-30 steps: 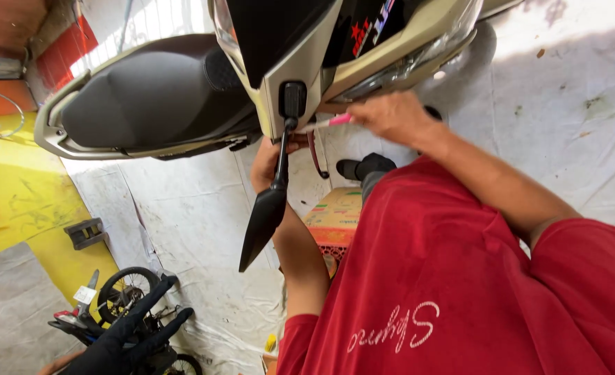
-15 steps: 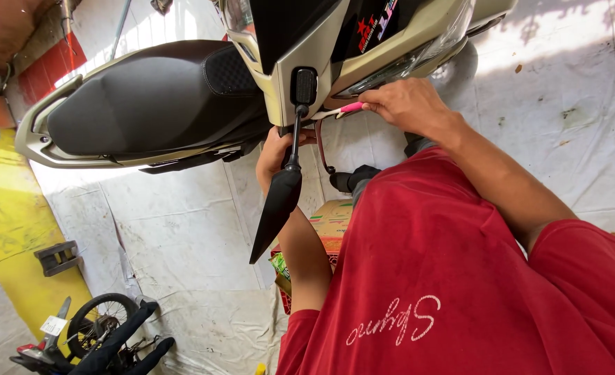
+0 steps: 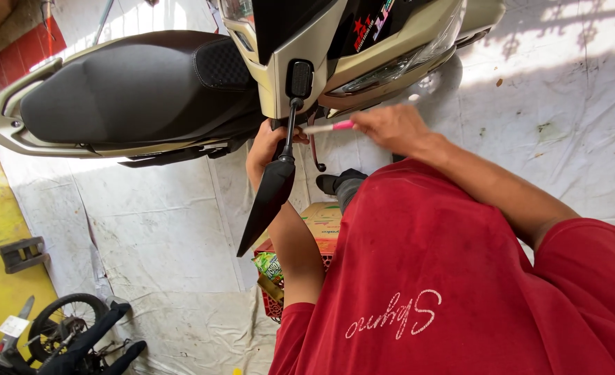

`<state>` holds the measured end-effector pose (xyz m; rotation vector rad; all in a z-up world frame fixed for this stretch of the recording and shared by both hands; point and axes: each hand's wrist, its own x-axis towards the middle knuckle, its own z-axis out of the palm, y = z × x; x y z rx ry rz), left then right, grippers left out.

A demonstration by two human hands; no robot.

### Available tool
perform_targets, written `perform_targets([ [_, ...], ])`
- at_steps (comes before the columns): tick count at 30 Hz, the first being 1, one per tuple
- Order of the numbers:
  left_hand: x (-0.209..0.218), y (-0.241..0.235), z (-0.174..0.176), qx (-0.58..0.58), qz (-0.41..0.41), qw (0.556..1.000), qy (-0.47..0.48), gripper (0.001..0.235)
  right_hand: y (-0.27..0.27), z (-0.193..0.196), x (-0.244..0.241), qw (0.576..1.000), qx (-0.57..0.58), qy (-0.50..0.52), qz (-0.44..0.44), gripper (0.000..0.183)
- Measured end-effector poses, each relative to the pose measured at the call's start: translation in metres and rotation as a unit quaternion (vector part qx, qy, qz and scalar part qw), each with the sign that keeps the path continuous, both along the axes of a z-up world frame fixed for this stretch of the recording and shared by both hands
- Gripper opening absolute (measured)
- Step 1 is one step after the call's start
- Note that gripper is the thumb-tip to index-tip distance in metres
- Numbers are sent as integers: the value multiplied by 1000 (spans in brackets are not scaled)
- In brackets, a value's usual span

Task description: The person uses a pink-handled screwdriver to work on the front panel of a beige scooter. They repeatedly insert the tool into a slot near the handlebar and turn it, appearing to loosen or tighten a component while holding the scooter's side mirror with their other hand.

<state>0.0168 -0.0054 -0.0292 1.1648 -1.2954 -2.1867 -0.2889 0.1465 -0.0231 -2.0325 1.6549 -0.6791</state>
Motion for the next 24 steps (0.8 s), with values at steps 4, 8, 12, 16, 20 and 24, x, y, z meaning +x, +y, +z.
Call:
perform_targets([
  [4, -10, 2, 25, -3, -6, 1000, -30, 35, -2, 0, -5, 996, 77, 23, 35, 16],
  [8, -14, 4, 29, 5, -3, 1000, 5, 37, -9, 21, -20, 994, -101, -23, -42, 16],
  [12, -8, 6, 22, 9, -1, 1000, 5, 35, 11, 17, 2, 999, -13, -30, -6, 21],
  [16, -11, -1, 23, -4, -23, 1000, -16, 32, 1, 2, 1, 988, 151, 33, 1, 23],
  [20, -6, 0, 18, -9, -35, 999, 3, 30, 1, 9, 1, 997, -14, -5, -76, 24],
  [24, -7, 2, 23, -21, -35, 999, -14, 32, 25, 2, 26, 998, 7, -24, -53, 24],
])
